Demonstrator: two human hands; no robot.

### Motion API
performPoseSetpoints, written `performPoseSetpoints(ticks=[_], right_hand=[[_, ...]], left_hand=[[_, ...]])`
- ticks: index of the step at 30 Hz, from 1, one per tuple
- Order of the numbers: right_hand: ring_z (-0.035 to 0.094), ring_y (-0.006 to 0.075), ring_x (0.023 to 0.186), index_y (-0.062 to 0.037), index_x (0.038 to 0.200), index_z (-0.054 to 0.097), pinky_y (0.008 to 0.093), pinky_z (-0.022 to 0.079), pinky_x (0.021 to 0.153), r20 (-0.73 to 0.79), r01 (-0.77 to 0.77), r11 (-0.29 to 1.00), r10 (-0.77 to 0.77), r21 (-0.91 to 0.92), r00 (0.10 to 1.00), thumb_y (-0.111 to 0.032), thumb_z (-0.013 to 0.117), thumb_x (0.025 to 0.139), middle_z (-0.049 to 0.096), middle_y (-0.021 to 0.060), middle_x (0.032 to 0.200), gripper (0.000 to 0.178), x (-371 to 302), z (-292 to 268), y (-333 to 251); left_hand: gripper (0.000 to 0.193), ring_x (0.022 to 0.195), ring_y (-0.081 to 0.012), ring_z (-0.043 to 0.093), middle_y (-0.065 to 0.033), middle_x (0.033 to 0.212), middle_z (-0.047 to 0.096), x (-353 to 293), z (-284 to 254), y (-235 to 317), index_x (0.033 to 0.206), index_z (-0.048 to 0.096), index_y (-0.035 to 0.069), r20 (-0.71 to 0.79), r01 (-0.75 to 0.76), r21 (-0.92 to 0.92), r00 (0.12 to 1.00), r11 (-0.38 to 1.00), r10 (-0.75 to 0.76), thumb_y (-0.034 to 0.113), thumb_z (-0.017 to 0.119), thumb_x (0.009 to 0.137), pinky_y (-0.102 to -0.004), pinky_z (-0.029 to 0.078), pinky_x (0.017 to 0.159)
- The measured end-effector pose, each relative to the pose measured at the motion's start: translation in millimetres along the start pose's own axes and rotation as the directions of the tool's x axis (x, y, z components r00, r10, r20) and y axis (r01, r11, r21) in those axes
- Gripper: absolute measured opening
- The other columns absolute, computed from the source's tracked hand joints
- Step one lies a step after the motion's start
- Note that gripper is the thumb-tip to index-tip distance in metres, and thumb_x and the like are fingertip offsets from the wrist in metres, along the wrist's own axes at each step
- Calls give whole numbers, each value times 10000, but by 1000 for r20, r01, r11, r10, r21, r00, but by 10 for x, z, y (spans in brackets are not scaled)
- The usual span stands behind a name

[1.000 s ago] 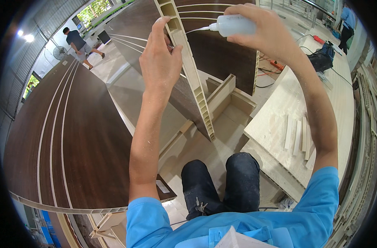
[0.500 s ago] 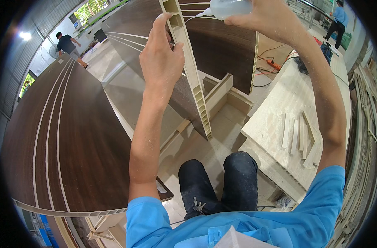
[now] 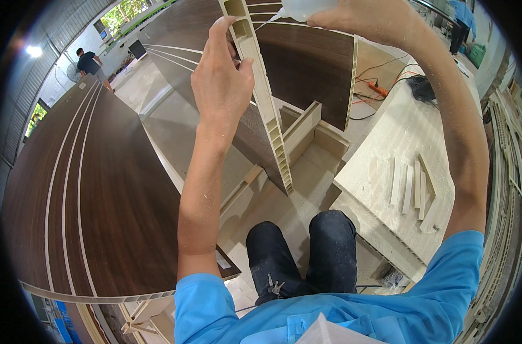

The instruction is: The person applies glue from a bottle to the edges of a curved wooden panel and inserts thin wooden strips into grooves along the panel. The person repeatedly picks up strips, aligns them, and presses them into place while working on a large curved assembly.

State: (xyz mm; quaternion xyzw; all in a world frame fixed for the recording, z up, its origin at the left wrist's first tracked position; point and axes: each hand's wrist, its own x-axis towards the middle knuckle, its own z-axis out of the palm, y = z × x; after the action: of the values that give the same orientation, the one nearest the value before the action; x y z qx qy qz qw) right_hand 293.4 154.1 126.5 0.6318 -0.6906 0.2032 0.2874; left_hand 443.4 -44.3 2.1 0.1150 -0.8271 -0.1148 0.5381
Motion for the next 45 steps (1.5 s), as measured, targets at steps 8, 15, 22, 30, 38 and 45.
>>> performPoseSetpoints(ticks=[8, 15, 22, 30, 38, 45], right_hand=[[666, 353, 1216, -4, 1235, 726, 466, 502, 1122, -26, 2, 999, -3, -51, 1000, -234, 748, 864, 726, 193, 1258, 437, -110, -79, -232], [682, 329, 1188, -15, 1245, 727, 442, 515, 1089, -14, -49, 999, 49, -1, 999, -273, 760, 868, 738, 178, 1238, 458, -57, -39, -147], [708, 290, 1107, -70, 1280, 725, 398, 553, 1007, -60, -325, 891, 361, 316, 931, -270, 835, 840, 748, 131, 1193, 496, -686, 432, 180], [707, 189, 1062, -104, 1299, 725, 349, 557, 962, -27, -293, 801, 359, 523, 933, -211, 889, 836, 754, 59, 1185, 503, -1250, 1050, 273], [716, 313, 1106, -78, 1288, 721, 403, 557, 996, -14, -222, 863, 256, 455, 967, -240, 854, 826, 737, 125, 1242, 506, -1196, 1144, 260], [704, 300, 1086, -78, 1277, 715, 393, 548, 987, -66, -140, 922, 174, 361, 982, -178, 855, 813, 733, 114, 1217, 495, -1098, 1147, 283]], left_hand=[[705, 794, -249, 730, -63, 904, 675, 5, 0, -19, 1451, 534, 172, -1, -13, -1, 1000, 1000, 13, 0, 802, 822, -417, 594, 736], [736, 780, -228, 713, -46, 887, 656, 9, 12, -12, 1463, 529, 188, 3, 22, -4, 1000, 1000, -22, 2, 817, 812, -401, 586, 737], [733, 784, -191, 730, -33, 898, 686, 20, 6, -23, 1467, 534, 202, 33, 39, 14, 999, 999, -39, 38, 840, 821, -382, 578, 738], [728, 781, -171, 729, -26, 885, 679, 22, 11, 35, 1470, 551, 184, 22, 38, 78, 999, 996, -40, 32, 840, 820, -364, 582, 738], [727, 788, -166, 728, -30, 881, 672, 17, -8, 26, 1478, 555, 158, 24, 20, 51, 999, 999, -21, 61, 851, 821, -354, 591, 739], [712, 796, -166, 725, -29, 893, 673, 22, -6, -8, 1470, 561, 155, 25, 5, 62, 1000, 998, -7, 63, 844, 822, -349, 594, 744]])
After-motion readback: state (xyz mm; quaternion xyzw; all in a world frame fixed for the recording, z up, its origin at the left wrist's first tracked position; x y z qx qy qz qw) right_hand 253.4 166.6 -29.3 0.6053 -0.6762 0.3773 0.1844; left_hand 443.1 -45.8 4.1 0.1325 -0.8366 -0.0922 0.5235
